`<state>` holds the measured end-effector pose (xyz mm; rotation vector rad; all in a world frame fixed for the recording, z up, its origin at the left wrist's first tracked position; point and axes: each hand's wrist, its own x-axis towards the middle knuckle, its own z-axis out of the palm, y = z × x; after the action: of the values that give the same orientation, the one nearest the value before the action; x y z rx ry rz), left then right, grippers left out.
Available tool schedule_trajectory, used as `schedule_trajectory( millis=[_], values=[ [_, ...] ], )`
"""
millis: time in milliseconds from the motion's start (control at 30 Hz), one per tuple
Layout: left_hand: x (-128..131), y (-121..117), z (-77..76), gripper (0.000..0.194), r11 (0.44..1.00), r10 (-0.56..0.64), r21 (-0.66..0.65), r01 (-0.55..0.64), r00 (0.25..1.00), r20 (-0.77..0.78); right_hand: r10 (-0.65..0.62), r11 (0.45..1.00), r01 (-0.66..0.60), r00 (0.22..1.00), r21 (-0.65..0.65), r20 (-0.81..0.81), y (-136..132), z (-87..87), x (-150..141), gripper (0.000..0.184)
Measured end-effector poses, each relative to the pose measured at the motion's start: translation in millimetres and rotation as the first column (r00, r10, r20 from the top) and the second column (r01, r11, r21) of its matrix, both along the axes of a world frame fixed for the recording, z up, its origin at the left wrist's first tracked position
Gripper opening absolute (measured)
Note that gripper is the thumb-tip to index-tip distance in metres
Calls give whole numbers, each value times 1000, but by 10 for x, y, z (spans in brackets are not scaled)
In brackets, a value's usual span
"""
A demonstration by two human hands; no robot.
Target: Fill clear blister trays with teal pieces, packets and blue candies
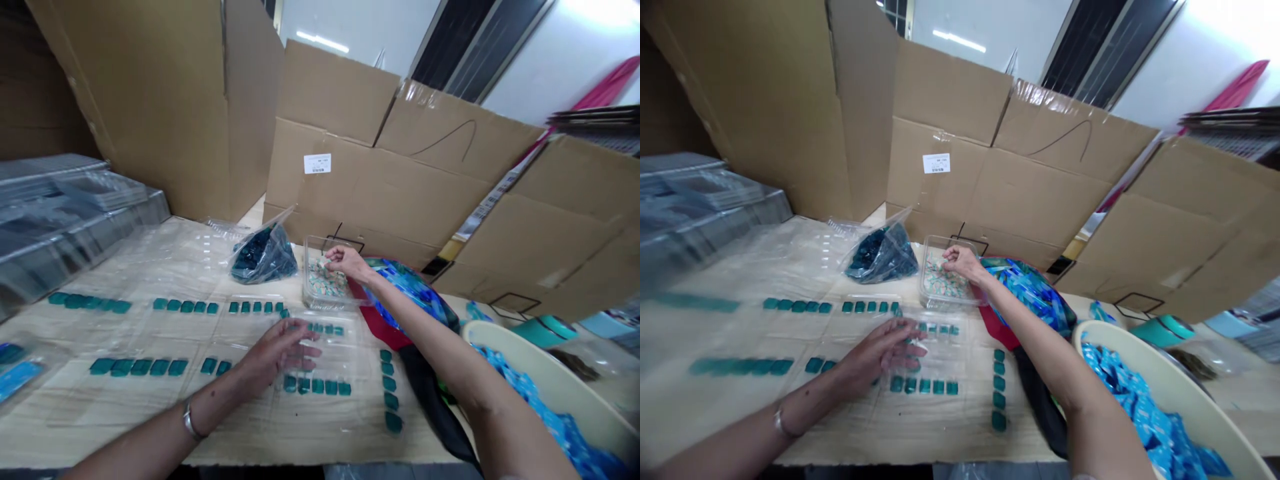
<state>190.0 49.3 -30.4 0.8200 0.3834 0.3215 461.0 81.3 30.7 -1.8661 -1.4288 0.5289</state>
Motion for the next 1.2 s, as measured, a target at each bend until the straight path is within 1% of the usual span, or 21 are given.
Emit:
schedule_trajectory(
  millis=[67, 100, 167, 200, 267, 333, 400, 467, 533, 633, 733, 800, 867, 933, 1100, 1200],
  values=[
    [12, 35, -1, 32, 997, 72, 8, -72, 997, -5, 49, 994, -39, 993, 97, -108, -206, 115, -211, 30],
    [15, 52, 11, 32, 994, 106, 16, -106, 994, -2, 64, 989, -48, 991, 137, -119, -323, 156, -341, 31],
    [12, 78, 60, 33, 988, 150, 23, -150, 989, 19, 80, 972, -60, 994, 226, -81, -572, 204, -620, 29],
    [5, 82, 94, 33, 987, 158, 18, -159, 987, 35, 82, 959, -70, 996, 275, -34, -697, 214, -760, 27],
    [-17, 66, 167, 35, 990, 139, -8, -139, 988, 69, 85, 927, -119, 991, 356, 108, -930, 210, -1014, 20],
    [-49, 17, 229, 37, 994, 101, -40, -98, 990, 99, 85, 891, -196, 958, 409, 275, -1123, 188, -1221, 12],
    [-91, -59, 265, 37, 996, 77, -53, -71, 990, 120, 94, 853, -290, 903, 434, 418, -1270, 153, -1378, 9],
    [-137, -150, 272, 37, 997, 64, -46, -59, 990, 126, 132, 815, -399, 834, 420, 536, -1377, 108, -1491, 10],
    [-180, -245, 257, 36, 998, 58, -33, -54, 991, 121, 165, 789, -490, 751, 372, 639, -1462, 56, -1571, 13],
    [-217, -376, 216, 34, 997, 69, -33, -66, 993, 98, 157, 772, -567, 610, 289, 776, -1579, -14, -1649, 19],
    [-220, -486, 187, 30, 991, 132, -33, -130, 988, 75, 160, 750, -629, 472, 204, 867, -1700, -51, -1701, 23],
    [-213, -547, 185, 28, 982, 187, -19, -186, 980, 66, 185, 726, -670, 410, 158, 893, -1773, -62, -1724, 23],
    [-207, -598, 192, 26, 975, 223, -7, -223, 973, 66, 209, 704, -698, 376, 128, 903, -1833, -75, -1736, 24],
    [-205, -637, 197, 25, 973, 231, -5, -231, 970, 70, 228, 689, -716, 355, 107, 907, -1876, -96, -1736, 25],
    [-210, -676, 161, 31, 973, 229, 19, -231, 972, 50, 269, 667, -741, 331, 73, 904, -1934, -146, -1714, 23],
    [-212, -665, 131, 34, 970, 237, 53, -238, 971, 37, 319, 673, -739, 331, 34, 888, -1953, -151, -1697, 25]
  ],
)
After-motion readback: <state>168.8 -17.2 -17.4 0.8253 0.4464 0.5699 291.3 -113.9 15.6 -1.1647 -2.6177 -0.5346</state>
